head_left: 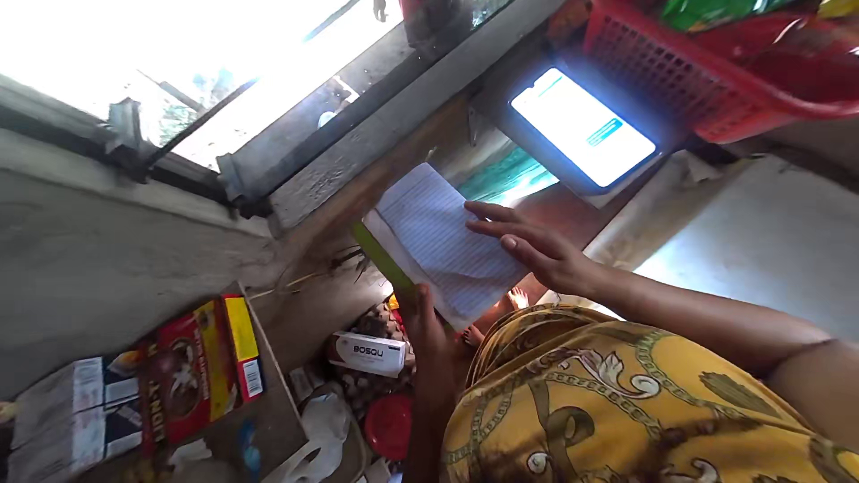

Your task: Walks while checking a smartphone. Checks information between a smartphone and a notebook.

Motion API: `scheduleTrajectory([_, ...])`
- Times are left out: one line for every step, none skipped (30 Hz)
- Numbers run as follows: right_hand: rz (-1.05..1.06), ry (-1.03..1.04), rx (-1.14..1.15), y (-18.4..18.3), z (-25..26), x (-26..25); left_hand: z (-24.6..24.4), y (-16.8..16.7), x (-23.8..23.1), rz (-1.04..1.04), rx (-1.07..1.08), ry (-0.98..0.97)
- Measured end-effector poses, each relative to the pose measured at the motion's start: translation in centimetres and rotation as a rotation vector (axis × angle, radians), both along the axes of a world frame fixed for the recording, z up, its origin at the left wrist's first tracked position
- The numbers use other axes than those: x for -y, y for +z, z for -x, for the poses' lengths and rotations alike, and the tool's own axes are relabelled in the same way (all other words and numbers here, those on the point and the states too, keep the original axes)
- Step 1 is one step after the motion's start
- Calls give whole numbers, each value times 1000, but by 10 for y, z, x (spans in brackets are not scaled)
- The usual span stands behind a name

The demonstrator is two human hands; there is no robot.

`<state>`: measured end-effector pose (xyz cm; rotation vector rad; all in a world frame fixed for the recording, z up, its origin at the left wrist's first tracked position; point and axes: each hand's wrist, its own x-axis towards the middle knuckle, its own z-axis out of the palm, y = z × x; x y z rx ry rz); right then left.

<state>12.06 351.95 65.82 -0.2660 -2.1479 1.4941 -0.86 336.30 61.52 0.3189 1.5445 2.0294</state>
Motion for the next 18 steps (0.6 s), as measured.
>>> scheduleTrajectory([-94,8,-13,-5,0,0,-2,3,-3,-28,39,21])
scheduleTrajectory([-213,11,-10,-10,2,0,-4,4,-5,-58,52,29])
scheduleTrajectory([-320,4,-6,-15,4,0,-5,3,-6,-97,47,29])
scheduleTrajectory([-396,-11,-3,-19,5,1,-6,3,-6,-140,38,23])
scheduleTrajectory([-437,-23,-4,-22,7,1,-6,4,-7,-173,30,16])
scheduleTrajectory([-450,-34,-18,-24,7,1,-7,4,-7,-192,24,12])
scheduleTrajectory([-435,-41,-37,-25,7,0,-7,4,-7,-200,23,6])
scheduleTrajectory([-404,-47,-61,-24,6,-1,-8,3,-7,-200,28,-3])
scheduleTrajectory([-376,-55,-93,-24,5,-3,-8,2,-6,-206,40,-18])
scheduleTrajectory([-339,-61,-127,-23,4,-5,-8,1,-6,-206,51,-27])
scheduleTrajectory([-270,-60,-153,-23,3,-6,-7,0,-6,-195,61,-29])
scheduleTrajectory([-149,-63,-175,-23,1,-6,-6,0,-6,-174,79,-22])
scheduleTrajectory([2,-73,-200,-22,-1,-6,-5,1,-5,-144,109,-17])
scheduleTrajectory([171,-83,-234,-19,-4,-5,-3,1,-5,-112,151,-10])
scheduleTrajectory([337,-103,-271,-16,-6,-4,-1,0,-4,-112,211,-5])
scheduleTrajectory([491,-137,-302,-11,-8,-3,2,-3,-2,-133,279,-6])
scheduleTrajectory([619,-156,-340,-8,-9,-2,4,-6,1,-170,343,-13])
scheduleTrajectory([706,-173,-359,-5,-10,0,6,-9,4,-200,385,-20])
